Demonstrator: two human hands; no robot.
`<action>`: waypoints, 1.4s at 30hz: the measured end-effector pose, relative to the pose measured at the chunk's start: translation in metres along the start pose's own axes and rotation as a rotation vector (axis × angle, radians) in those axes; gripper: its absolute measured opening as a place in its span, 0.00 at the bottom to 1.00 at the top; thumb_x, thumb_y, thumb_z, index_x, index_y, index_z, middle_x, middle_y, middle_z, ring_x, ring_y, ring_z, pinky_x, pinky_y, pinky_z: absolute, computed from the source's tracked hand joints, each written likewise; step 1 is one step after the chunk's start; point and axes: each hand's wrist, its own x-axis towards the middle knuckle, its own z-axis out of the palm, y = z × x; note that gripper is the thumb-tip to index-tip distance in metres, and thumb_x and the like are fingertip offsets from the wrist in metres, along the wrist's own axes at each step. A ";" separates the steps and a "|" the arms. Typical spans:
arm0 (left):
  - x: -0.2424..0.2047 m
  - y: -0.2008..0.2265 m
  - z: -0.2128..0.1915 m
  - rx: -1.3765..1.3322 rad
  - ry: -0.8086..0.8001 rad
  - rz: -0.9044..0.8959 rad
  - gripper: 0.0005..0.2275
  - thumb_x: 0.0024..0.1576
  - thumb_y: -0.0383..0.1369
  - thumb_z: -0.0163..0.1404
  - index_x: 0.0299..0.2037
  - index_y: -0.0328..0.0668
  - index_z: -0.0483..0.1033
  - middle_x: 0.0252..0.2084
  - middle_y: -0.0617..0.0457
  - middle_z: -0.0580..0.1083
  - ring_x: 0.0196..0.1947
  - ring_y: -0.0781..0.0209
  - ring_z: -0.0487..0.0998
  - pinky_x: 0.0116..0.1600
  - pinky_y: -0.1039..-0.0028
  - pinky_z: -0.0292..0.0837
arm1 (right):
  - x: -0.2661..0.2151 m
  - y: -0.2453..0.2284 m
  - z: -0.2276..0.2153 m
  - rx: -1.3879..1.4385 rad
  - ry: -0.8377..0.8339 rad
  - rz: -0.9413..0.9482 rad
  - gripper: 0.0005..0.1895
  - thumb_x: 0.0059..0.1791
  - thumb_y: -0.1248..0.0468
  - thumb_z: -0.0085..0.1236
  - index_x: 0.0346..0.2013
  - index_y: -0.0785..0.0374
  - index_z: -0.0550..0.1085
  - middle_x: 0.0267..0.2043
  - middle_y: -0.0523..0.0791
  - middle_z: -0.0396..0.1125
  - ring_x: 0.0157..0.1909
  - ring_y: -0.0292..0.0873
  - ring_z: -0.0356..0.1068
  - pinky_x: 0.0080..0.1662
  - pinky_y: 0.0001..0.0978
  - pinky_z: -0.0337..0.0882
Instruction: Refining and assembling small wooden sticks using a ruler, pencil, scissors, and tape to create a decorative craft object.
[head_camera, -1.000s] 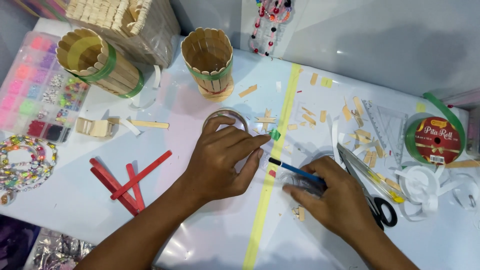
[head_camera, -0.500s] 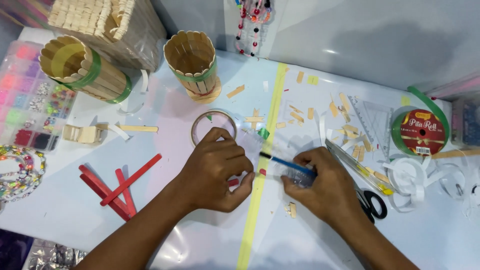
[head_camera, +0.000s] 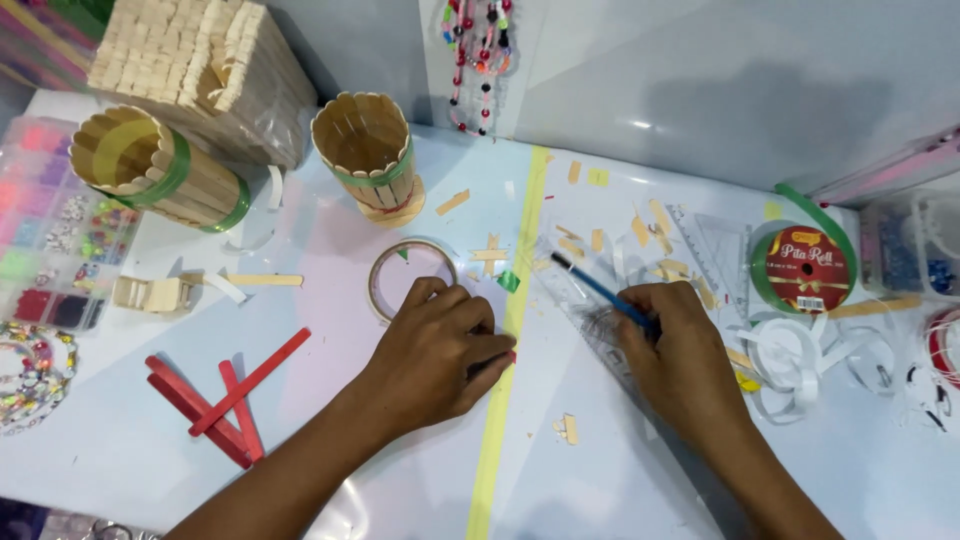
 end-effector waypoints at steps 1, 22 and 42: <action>0.000 0.000 0.002 0.002 0.004 0.007 0.04 0.53 0.33 0.61 0.35 0.46 0.87 0.31 0.50 0.77 0.35 0.54 0.76 0.53 0.56 0.65 | 0.002 0.005 -0.001 0.000 0.008 -0.001 0.13 0.52 0.63 0.57 0.50 0.61 0.75 0.43 0.51 0.68 0.52 0.56 0.73 0.49 0.47 0.77; -0.001 0.001 0.016 -0.046 0.121 0.111 0.02 0.52 0.30 0.63 0.33 0.47 0.85 0.30 0.57 0.74 0.34 0.55 0.72 0.46 0.62 0.62 | 0.017 0.038 0.018 -0.330 0.236 -0.181 0.12 0.54 0.55 0.53 0.44 0.59 0.75 0.31 0.46 0.73 0.31 0.50 0.72 0.28 0.46 0.69; 0.042 0.047 -0.037 -1.007 0.002 -0.964 0.04 0.48 0.24 0.66 0.31 0.29 0.87 0.29 0.44 0.86 0.27 0.62 0.87 0.36 0.80 0.83 | -0.022 -0.002 -0.014 0.217 0.156 -0.697 0.09 0.47 0.68 0.63 0.42 0.63 0.79 0.36 0.44 0.75 0.36 0.39 0.73 0.36 0.26 0.75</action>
